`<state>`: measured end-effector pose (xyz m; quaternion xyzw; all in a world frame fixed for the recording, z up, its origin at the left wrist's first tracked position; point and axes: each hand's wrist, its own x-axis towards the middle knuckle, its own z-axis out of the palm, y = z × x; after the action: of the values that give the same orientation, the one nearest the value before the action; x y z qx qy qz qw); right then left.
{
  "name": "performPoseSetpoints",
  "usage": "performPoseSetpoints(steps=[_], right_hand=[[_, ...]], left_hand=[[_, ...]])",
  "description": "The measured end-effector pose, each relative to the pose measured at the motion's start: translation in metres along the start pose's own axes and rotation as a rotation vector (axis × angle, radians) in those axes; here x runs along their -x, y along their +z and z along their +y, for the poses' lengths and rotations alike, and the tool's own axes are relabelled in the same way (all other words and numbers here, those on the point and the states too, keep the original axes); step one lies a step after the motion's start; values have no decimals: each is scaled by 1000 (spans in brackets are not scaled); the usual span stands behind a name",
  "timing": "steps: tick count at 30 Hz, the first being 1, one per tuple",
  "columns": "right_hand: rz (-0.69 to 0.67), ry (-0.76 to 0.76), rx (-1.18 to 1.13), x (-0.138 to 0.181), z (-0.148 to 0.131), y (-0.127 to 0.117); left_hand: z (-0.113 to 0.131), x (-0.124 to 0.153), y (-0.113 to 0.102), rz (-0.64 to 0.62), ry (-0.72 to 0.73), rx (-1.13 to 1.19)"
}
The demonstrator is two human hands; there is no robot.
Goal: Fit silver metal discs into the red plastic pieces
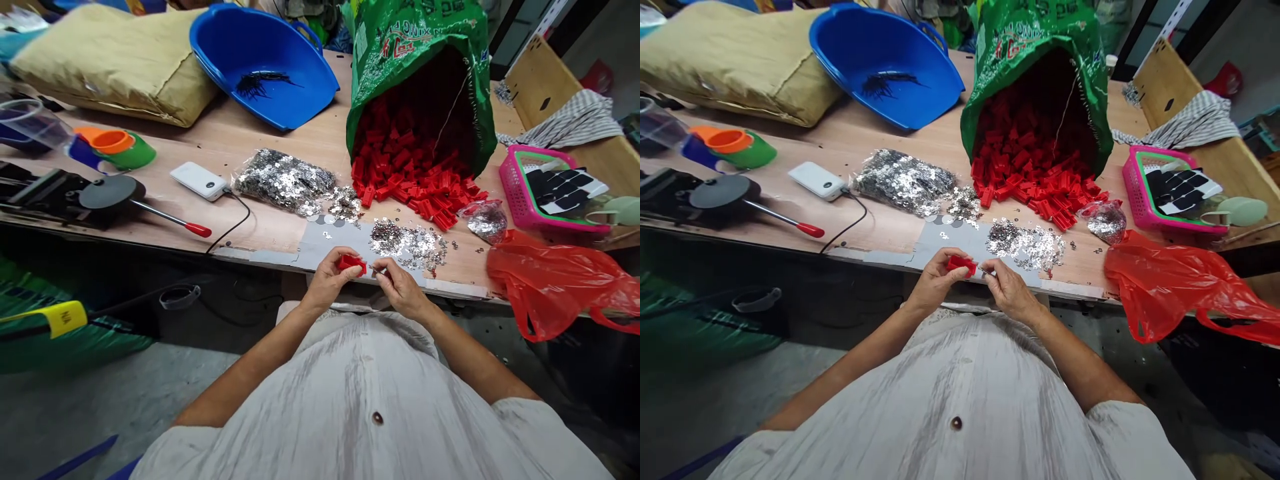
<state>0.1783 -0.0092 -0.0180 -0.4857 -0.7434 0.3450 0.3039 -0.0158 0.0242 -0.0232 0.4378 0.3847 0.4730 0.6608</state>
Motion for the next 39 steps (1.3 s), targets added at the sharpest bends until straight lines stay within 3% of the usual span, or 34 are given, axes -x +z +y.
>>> performPoseSetpoints(steps=[4, 8, 15, 19, 22, 26, 30, 34, 37, 39], right_hand=[[-113, 19, -41, 0, -14, -6], [-86, 3, 64, -2, -27, -10], [2, -37, 246, -4, -27, -5], [53, -4, 169, -5, -22, 3], [7, 2, 114, -7, -19, 0], [79, 162, 299, -19, 5, -22], [310, 341, 595, -41, 50, -63], [471, 494, 766, -65, 85, -99], [444, 553, 818, -81, 97, -110], [411, 570, 840, -89, 100, -112]], left_hand=[[12, 11, 17, -12, -247, 470], [16, 18, 26, 18, -347, 667], [21, 24, 37, 142, -419, 701], [19, 23, 36, 176, -405, 699], [12, 26, 25, 140, -440, 676], [-9, 32, 3, 150, -610, 566], [-38, 32, -12, 349, -777, 474], [-55, 28, -16, 443, -754, 456], [-54, 28, -16, 462, -707, 453], [-50, 31, -15, 408, -701, 439]])
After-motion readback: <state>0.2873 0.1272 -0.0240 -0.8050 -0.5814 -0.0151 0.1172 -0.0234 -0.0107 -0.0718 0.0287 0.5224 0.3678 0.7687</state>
